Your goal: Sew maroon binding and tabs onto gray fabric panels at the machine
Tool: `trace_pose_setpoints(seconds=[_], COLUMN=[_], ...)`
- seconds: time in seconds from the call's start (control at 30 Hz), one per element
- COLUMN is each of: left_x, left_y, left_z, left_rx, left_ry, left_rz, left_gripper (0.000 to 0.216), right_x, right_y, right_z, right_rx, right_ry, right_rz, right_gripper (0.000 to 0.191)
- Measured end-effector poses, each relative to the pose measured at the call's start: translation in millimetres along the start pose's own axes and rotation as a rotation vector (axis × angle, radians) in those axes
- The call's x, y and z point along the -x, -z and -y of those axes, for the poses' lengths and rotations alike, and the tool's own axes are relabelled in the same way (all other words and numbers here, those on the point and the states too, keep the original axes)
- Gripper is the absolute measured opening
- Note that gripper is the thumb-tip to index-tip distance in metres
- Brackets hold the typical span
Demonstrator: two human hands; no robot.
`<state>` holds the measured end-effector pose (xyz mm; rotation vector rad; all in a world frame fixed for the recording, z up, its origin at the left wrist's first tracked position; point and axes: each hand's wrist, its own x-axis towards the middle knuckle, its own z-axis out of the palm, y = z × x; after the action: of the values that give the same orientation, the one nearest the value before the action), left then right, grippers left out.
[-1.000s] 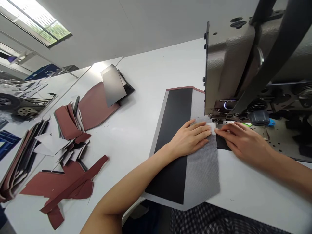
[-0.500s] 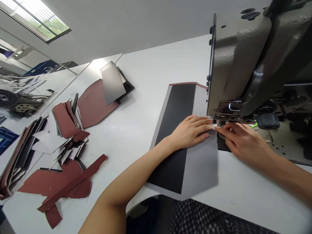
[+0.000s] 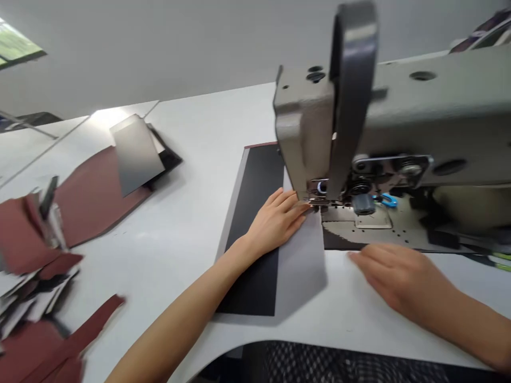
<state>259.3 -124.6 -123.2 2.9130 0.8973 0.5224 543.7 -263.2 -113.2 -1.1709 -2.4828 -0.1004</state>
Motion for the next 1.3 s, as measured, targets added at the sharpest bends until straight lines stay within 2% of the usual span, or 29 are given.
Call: trace_pose_setpoints(seconds=[0.07,0.1,0.2,0.3,0.37,0.47,0.53,0.57,0.63,0.7,0.8,0.83,0.9,0.97,1.03,1.13,1.2,1.3], left_x=[10,15,23,19,13,4,3,4,10,16,21,21,17,12,7,6,11,21], left_y=[6,9,16,19,17,12,9,9,11,14,18,18,15,10,4,-2,-3,-1], left_z=[-5,-9,-29,-66,-94,-128,-137,-137,-130,-119,-105,-102,-96,-89,-78,-58,-46,-37], left_rx=[-0.001,0.012,0.099,0.397,0.81,1.496,1.746,1.784,1.728,1.573,1.339,1.275,1.168,1.064,0.898,0.485,0.26,0.102], left_ry=[0.011,0.011,-0.001,0.115,0.308,0.617,0.76,0.806,0.846,0.812,0.718,0.704,0.719,0.737,0.691,0.477,0.315,0.15], left_rz=[-0.028,-0.03,-0.009,0.042,0.135,0.27,0.23,0.184,0.093,0.016,-0.044,-0.047,-0.061,-0.1,-0.116,-0.111,-0.113,-0.057], left_gripper=[0.03,0.029,0.028,0.028,0.028,0.035,0.036,0.035,0.03,0.024,0.016,0.014,0.013,0.018,0.018,0.006,0.018,0.03], right_x=[32,47,77,74,56,24,6,0,-7,-10,-14,-17,-25,-37,-49,-64,-71,-75], right_y=[18,26,40,37,31,22,17,16,12,9,2,-1,-8,-17,-27,-43,-53,-63], right_z=[-20,-32,-59,-51,-27,17,39,45,49,45,34,30,22,13,2,-13,-19,-24], right_rx=[0.267,0.393,0.523,0.47,0.416,0.212,0.056,-0.028,-0.216,-0.411,-0.638,-0.696,-0.745,-0.652,-0.391,-0.022,0.058,0.093], right_ry=[-0.235,-0.32,-0.393,-0.338,-0.285,-0.061,0.088,0.122,0.074,-0.123,-0.373,-0.403,-0.443,-0.479,-0.463,-0.421,-0.42,-0.401], right_rz=[0.006,0.059,0.073,0.03,-0.084,-0.232,-0.257,-0.264,-0.28,-0.258,-0.089,-0.031,0.017,0.016,0.023,0.014,0.01,0.011], right_gripper=[0.021,0.021,0.024,0.027,0.019,0.006,0.014,0.017,0.02,0.027,0.046,0.046,0.03,0.017,0.024,0.032,0.032,0.031])
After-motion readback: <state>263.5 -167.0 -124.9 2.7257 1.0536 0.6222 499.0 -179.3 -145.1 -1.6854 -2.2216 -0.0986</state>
